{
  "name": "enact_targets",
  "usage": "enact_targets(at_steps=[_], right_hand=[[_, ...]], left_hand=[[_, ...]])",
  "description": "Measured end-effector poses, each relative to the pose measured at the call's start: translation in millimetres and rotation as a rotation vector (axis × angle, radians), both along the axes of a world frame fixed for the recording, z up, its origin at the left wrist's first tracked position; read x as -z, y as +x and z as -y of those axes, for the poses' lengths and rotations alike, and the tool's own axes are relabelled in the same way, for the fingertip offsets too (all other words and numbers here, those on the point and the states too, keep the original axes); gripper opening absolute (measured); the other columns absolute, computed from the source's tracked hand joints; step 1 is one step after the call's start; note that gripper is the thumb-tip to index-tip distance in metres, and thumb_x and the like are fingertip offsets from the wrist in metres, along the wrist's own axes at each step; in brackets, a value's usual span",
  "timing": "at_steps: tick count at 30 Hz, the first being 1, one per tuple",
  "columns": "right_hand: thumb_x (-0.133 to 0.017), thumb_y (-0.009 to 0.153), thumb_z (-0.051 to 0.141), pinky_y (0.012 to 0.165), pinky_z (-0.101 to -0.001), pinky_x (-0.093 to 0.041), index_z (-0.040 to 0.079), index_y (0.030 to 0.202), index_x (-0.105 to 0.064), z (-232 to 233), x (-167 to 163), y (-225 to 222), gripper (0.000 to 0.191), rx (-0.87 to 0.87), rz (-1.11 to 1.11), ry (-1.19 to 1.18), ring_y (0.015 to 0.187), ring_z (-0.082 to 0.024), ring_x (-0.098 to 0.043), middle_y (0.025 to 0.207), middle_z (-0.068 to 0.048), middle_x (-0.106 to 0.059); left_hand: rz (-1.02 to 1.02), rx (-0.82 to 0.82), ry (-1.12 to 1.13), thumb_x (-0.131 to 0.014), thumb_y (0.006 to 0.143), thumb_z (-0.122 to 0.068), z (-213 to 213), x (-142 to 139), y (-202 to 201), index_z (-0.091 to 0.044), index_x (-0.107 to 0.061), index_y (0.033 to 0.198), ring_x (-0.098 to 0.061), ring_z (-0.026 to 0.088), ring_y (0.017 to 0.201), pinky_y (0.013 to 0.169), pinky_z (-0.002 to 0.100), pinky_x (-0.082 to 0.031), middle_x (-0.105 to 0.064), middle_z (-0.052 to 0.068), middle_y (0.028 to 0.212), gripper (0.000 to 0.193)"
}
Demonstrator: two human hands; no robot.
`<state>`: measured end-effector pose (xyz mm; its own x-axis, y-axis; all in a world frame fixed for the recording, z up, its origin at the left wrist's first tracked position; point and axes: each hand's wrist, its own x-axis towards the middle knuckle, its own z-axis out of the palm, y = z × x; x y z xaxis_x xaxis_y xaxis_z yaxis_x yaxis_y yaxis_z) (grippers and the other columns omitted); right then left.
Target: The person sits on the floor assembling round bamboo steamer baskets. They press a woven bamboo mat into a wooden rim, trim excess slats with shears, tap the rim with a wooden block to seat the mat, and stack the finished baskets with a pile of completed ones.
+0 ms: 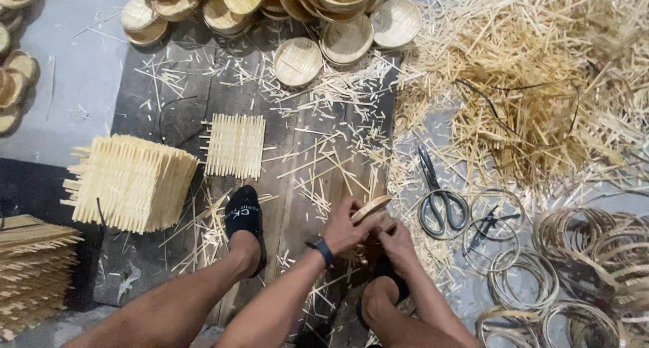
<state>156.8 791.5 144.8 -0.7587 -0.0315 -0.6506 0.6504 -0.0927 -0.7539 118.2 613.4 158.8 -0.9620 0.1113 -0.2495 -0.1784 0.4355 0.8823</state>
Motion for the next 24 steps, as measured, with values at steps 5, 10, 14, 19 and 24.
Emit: enact_targets(at_steps=[5,10,14,19,24], right_hand=[[-0.070,0.085,0.023,0.052,-0.0389,-0.050,0.005,0.103,-0.061,4,32,-2,0.027,-0.041,0.052,0.199,0.058,-0.025,-0.061,0.079,-0.008,-0.068],[-0.067,0.100,0.019,0.059,-0.0290,-0.049,0.002,0.100,-0.056,-28,39,8,0.020,0.029,-0.212,-0.615,0.069,-0.016,-0.060,0.082,-0.005,-0.062],[-0.063,0.090,0.021,0.070,-0.0323,-0.056,-0.006,0.110,-0.060,-36,21,7,0.033,0.129,-0.151,-0.501,0.077,-0.020,-0.067,0.091,-0.012,-0.068],[-0.063,0.090,0.022,0.069,-0.0346,-0.054,-0.004,0.115,-0.063,-25,9,1,0.036,0.201,-0.081,-0.469,0.076,-0.020,-0.066,0.092,-0.010,-0.070],[-0.066,0.087,0.020,0.082,-0.0364,-0.056,-0.002,0.119,-0.061,-10,13,-5,0.039,0.196,-0.084,-0.439,0.091,-0.021,-0.068,0.101,-0.009,-0.070]], left_hand=[[0.102,-0.021,0.012,-0.044,0.106,-0.056,-1,30,-18,-0.008,-0.073,0.120,-0.074,0.025,0.089,0.074,0.041,-0.059,-0.076,0.017,0.103,0.057],[0.335,-0.129,-0.177,-0.056,0.097,-0.057,62,77,-58,-0.008,-0.078,0.108,-0.077,0.030,0.082,0.078,0.044,-0.059,-0.079,0.021,0.090,0.055],[0.287,-0.285,-0.100,-0.061,0.096,-0.048,101,55,-120,-0.007,-0.075,0.117,-0.072,0.027,0.096,0.087,0.040,-0.055,-0.077,0.018,0.107,0.048],[0.231,-0.415,1.316,-0.055,0.109,-0.041,117,-10,-188,0.008,-0.056,0.142,-0.072,0.018,0.097,0.083,0.030,-0.054,-0.078,0.018,0.119,0.059],[0.326,0.257,0.119,-0.064,0.086,-0.014,66,-7,-125,-0.002,-0.073,0.100,-0.080,0.024,0.081,0.068,0.039,-0.062,-0.081,0.013,0.090,0.021]])
